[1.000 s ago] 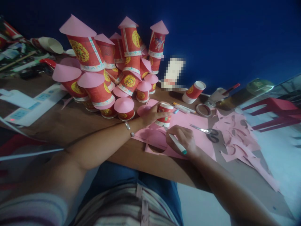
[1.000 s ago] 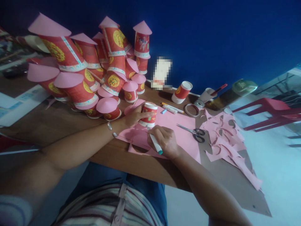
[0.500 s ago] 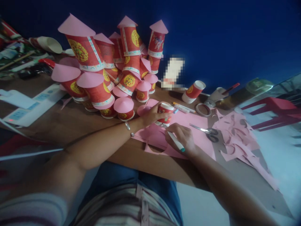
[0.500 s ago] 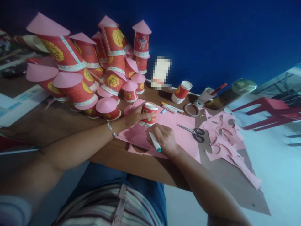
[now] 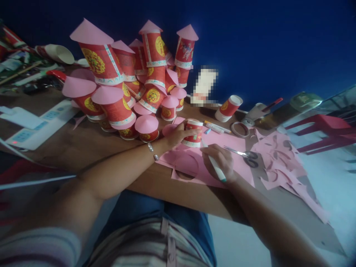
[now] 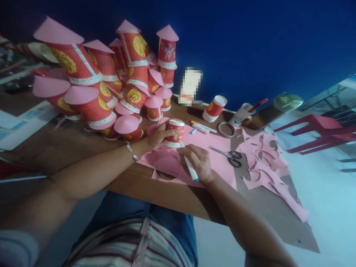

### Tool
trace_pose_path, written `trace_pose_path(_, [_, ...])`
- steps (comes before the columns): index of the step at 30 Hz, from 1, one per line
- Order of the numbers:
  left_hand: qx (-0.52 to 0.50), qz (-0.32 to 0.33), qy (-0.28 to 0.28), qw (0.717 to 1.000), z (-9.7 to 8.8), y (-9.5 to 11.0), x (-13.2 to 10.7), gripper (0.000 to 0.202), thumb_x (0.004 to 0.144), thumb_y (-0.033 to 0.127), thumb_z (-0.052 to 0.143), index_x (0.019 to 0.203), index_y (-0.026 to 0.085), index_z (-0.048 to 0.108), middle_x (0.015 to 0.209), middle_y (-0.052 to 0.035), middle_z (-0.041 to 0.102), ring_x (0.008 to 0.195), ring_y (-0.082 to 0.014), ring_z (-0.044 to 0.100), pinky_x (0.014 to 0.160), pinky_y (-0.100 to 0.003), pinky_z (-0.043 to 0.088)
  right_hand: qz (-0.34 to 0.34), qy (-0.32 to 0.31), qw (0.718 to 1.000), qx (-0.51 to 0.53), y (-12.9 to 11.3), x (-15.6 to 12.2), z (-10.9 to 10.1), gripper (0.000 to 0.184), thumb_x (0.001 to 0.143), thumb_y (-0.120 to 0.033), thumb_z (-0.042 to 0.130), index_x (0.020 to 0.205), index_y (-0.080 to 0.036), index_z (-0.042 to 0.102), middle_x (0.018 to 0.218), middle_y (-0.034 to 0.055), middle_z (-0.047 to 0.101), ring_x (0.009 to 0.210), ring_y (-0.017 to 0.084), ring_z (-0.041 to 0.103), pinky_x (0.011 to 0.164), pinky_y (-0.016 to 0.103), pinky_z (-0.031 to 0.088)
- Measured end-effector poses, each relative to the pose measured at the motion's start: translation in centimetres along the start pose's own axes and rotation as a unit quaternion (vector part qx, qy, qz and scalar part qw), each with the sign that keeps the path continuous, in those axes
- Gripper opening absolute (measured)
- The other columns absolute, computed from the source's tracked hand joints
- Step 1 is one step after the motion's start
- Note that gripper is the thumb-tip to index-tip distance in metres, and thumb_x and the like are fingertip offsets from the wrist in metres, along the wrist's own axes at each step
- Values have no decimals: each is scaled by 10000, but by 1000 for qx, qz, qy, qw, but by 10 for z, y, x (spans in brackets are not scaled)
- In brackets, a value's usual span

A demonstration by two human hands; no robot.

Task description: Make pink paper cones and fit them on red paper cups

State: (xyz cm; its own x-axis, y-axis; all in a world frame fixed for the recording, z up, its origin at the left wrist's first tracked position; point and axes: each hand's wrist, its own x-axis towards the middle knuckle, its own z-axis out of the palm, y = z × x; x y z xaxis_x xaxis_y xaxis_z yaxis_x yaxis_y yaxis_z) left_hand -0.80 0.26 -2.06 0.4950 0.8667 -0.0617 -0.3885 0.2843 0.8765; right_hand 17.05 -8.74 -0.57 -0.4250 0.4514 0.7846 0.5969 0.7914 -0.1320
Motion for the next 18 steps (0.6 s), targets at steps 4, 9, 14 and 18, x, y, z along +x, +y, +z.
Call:
trace_pose_path(4, [7,-4,34,999,-1,2,-1,611,655,335,874,1188,232,593,1048,-11,671,891,-162,658,796,-317,519,27,-10,999,-30,15,-10,9,284,934,-67,600,1186,-200,594,783,7,616,617,144,592,553,253,464])
trace_pose_path(9, [-2,27,34,999,-5,-2,4,546,680,311,845,1159,201,609,1014,-10,668,921,-160,643,858,-316,502,78,-11,996,-30,22,-16,21,325,945,-97,555,1251,-200,529,923,58,649,763,183,654,644,293,546])
trace_pose_path(14, [-13,29,5,999,-8,-3,6,495,688,335,823,1119,174,638,970,-27,697,902,-185,656,823,-327,505,79,-30,996,-19,21,-17,23,305,960,-128,549,1250,-219,531,960,65,664,756,180,659,636,297,552])
trace_pose_path(18, [3,25,-3,1000,-5,-1,3,468,708,364,821,1099,180,640,919,-19,702,874,-177,661,825,-337,516,73,-32,997,-14,22,-20,24,309,977,-143,545,1275,-227,530,951,62,665,750,183,661,633,300,550])
